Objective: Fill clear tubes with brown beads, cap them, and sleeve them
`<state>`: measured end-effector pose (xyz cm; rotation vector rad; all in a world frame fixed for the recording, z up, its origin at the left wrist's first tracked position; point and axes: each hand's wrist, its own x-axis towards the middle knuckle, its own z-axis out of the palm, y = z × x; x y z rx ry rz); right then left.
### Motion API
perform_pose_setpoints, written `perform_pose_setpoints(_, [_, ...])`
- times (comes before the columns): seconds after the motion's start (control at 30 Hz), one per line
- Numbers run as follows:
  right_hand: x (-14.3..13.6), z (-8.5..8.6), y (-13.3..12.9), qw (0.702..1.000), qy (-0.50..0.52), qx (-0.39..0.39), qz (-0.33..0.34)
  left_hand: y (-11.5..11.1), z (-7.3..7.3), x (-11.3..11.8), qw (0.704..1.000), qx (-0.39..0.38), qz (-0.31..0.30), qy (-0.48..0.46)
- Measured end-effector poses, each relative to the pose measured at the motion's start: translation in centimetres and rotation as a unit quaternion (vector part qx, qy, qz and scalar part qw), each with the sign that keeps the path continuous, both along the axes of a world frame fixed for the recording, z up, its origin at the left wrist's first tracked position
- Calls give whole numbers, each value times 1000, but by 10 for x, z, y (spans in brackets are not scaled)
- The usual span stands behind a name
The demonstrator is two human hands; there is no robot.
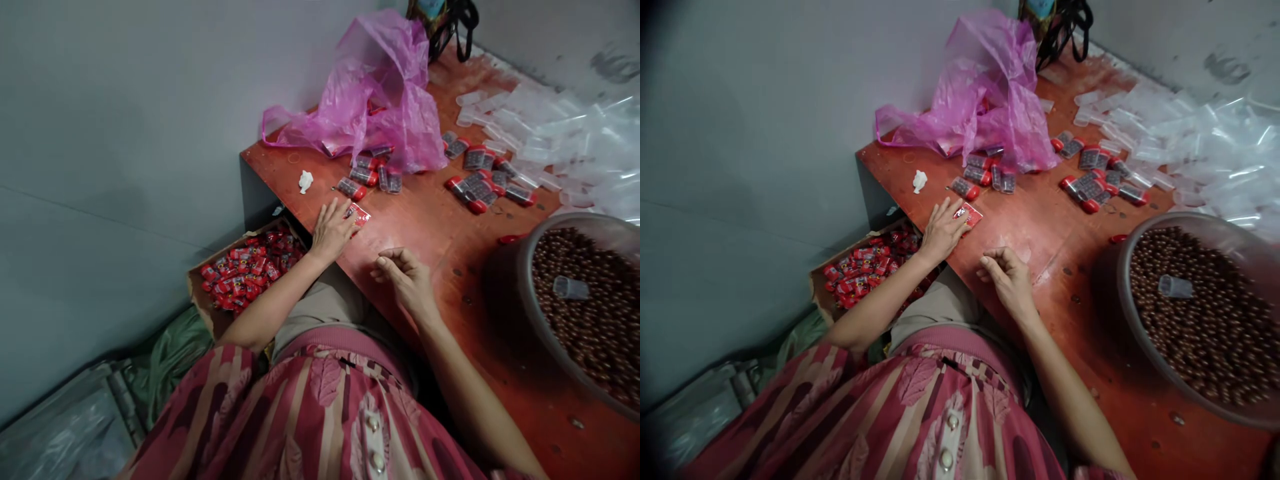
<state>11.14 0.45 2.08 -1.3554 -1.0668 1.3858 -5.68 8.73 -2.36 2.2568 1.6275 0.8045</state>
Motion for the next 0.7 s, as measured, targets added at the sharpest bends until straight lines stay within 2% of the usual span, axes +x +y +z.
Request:
perform_pose_setpoints(0.2, [2, -6, 17, 999, -29, 13, 17, -1, -9, 1, 999, 11, 22, -41])
perform_pose_setpoints(0.33, [-7, -9, 37, 997, -25, 55, -39, -6, -8, 1, 995, 49, 28, -79])
perform_pose_setpoints(0.43, [-15, -8, 51, 997, 50, 41, -49, -18, -2, 7, 991, 80, 11, -108])
perform_pose_setpoints(0.53, [-16, -4, 57, 996, 61, 39, -46, -33, 11, 14, 982, 86, -21, -164])
perform_pose_setpoints(0.6, [-12, 1, 57, 997, 41, 47, -52, -40, 20, 15, 970, 59, -19, -234])
perform_pose_setpoints(0.7, [0, 8, 54, 998, 13, 56, -8, -43, 30, 12, 933, -59, -1, -356])
